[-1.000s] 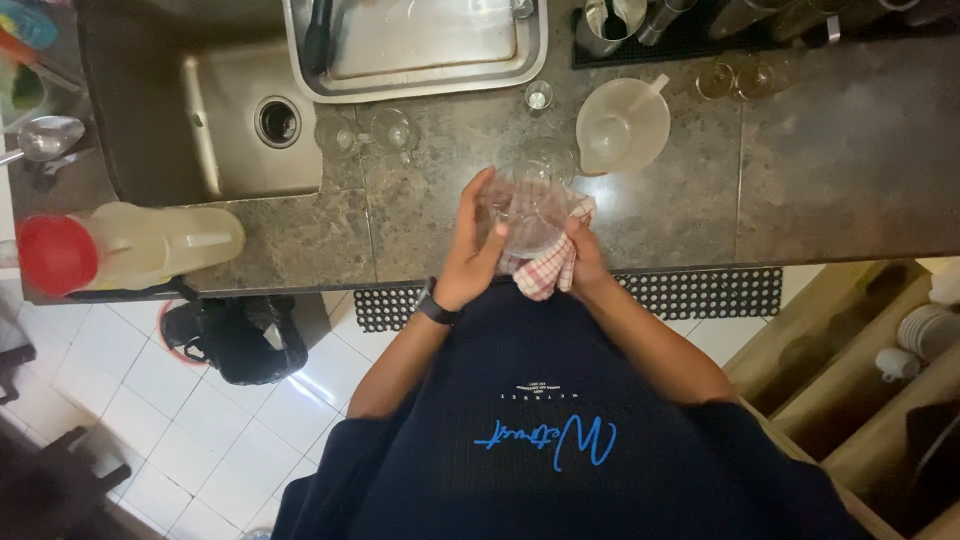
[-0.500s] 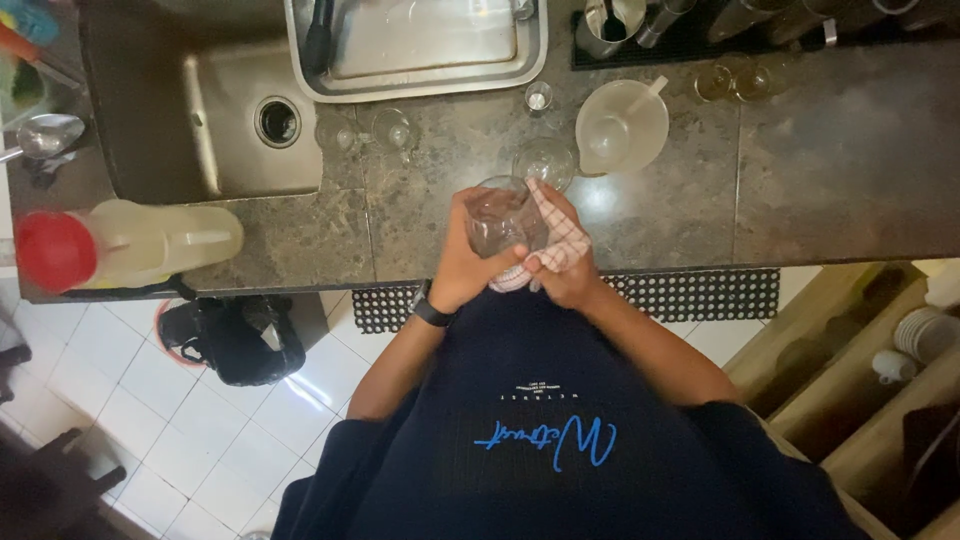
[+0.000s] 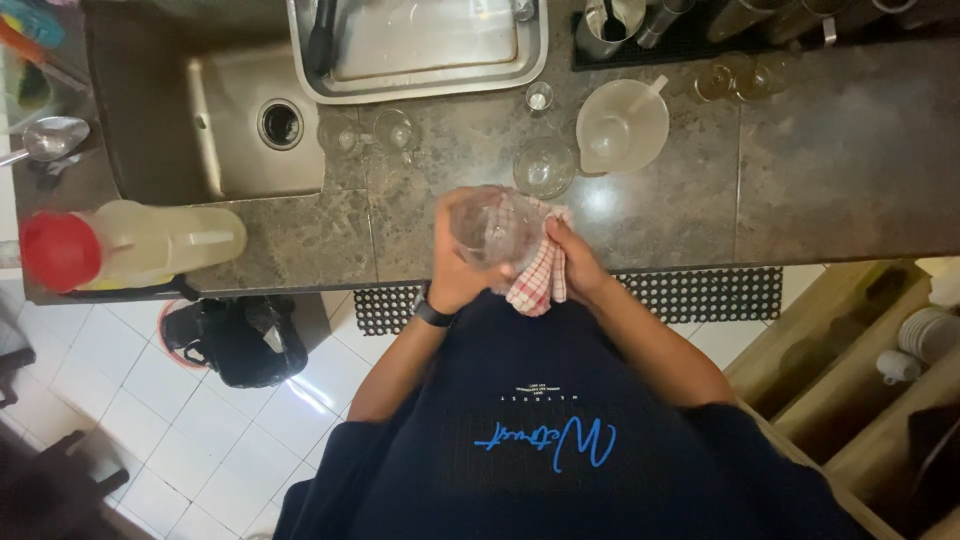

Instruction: Wiping and drying glass cups and a metal jigger with a cleaning cloth.

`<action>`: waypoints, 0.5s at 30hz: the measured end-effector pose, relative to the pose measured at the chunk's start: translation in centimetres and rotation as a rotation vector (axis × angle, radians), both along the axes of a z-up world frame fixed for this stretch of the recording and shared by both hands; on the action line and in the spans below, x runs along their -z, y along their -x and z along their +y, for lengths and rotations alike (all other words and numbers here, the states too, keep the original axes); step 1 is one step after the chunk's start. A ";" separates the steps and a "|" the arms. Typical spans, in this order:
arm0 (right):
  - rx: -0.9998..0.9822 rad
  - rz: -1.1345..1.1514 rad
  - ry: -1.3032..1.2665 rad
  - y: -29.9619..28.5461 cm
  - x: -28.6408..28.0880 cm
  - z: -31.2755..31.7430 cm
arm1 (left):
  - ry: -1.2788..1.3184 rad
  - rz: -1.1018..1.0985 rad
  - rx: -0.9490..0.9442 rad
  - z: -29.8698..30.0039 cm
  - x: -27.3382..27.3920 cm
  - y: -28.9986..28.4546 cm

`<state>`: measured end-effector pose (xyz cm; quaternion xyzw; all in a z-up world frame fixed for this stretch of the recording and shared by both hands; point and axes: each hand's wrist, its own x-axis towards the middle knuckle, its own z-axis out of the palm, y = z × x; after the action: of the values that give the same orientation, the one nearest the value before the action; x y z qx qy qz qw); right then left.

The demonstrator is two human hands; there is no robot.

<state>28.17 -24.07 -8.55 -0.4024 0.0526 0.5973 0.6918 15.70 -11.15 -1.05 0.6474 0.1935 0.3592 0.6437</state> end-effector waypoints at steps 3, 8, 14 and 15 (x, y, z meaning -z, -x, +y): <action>0.014 0.022 0.010 0.5 -2.6 1.1 | 0.050 -0.108 -0.029 0.2 2.2 -0.5; 0.041 -0.093 0.125 -0.1 1.7 -0.2 | 0.106 0.029 -0.056 -0.5 2.3 -0.4; -0.055 -0.838 -0.232 -0.5 -4.6 1.7 | 0.200 0.186 0.011 -0.3 3.2 0.0; -0.047 -0.967 -0.234 -0.5 -5.1 1.9 | 0.282 0.180 0.075 -0.3 3.2 -0.1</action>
<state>28.70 -22.17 -3.43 -0.5540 -0.3505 0.3596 0.6640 15.80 -11.45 -4.26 0.5868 0.2744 0.2447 0.7214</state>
